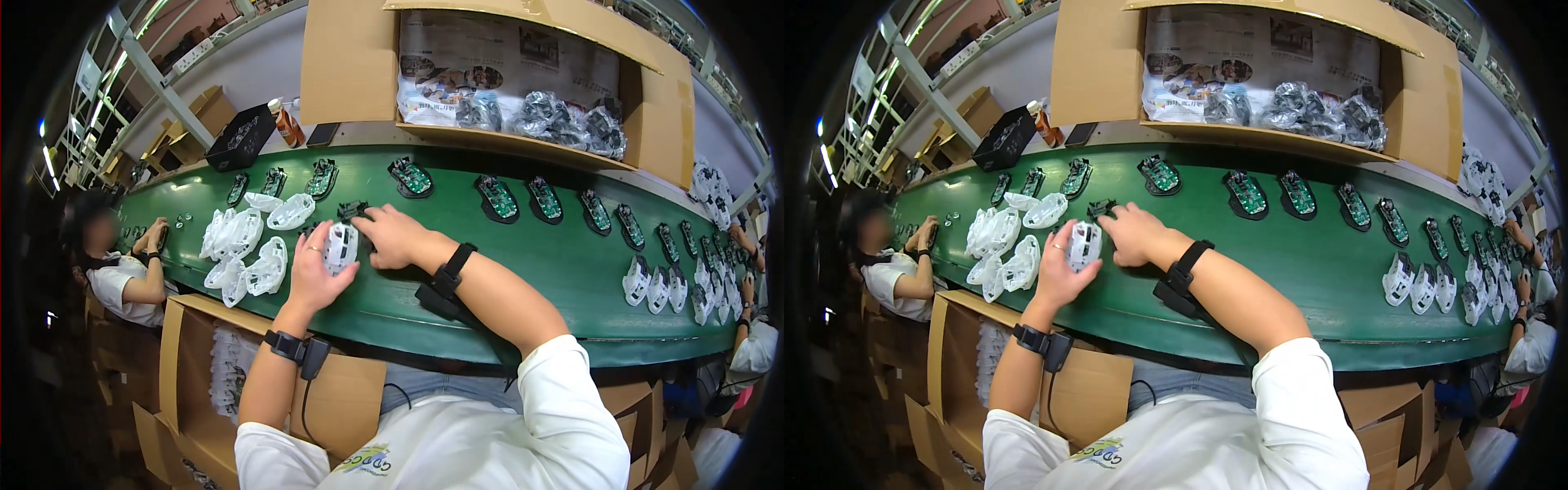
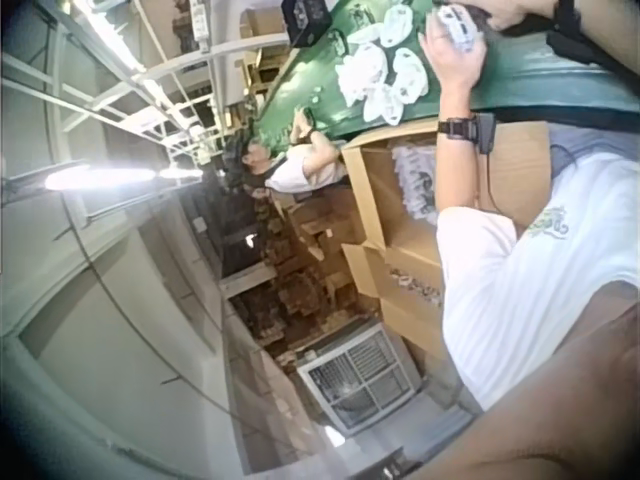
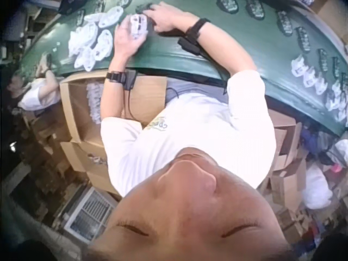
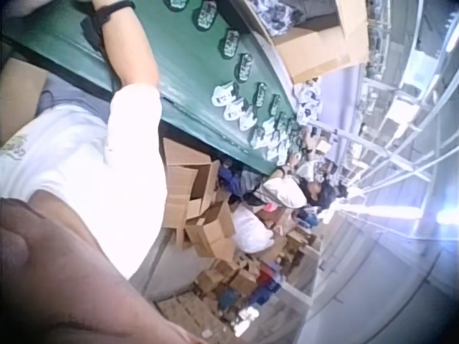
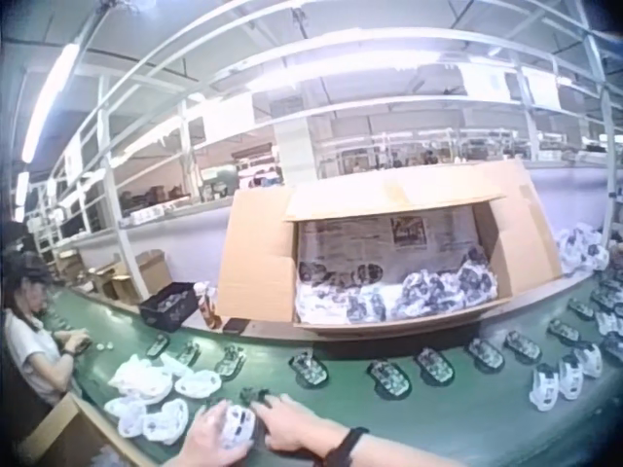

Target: The person assembles small electronic devices at a workstation. They pick up white plastic housings and black internal components, fit them together, and place the assembled units into a cardboard box. The person also handles circuit boards and plastic bags containing parts throughout the process.

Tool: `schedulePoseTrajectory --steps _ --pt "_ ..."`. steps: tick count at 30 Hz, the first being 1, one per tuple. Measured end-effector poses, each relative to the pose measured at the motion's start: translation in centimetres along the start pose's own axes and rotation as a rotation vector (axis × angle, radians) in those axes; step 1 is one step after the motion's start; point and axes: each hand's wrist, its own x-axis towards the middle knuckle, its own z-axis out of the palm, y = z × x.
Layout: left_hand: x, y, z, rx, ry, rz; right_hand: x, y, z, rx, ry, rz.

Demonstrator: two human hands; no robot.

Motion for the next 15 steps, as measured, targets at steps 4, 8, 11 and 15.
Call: schedulePoseTrajectory --steps 4,8,11,15 --pt "0.6 4.1 0.6 -0.772 0.044 -0.369 -4.3 2.5 -0.3 0.035 0.123 -0.067" --pt "0.8 8.5 1.2 -0.448 -0.296 -0.447 -12.1 2.3 -3.1 0.02 0.064 0.1" --pt "0.4 9.2 3.4 -0.46 -0.281 -0.32 -14.5 2.3 -2.6 0.137 0.322 0.184" --pt "0.0 9.3 4.3 -0.681 -0.251 -0.398 -15.4 0.3 -1.7 0.713 0.41 0.042"
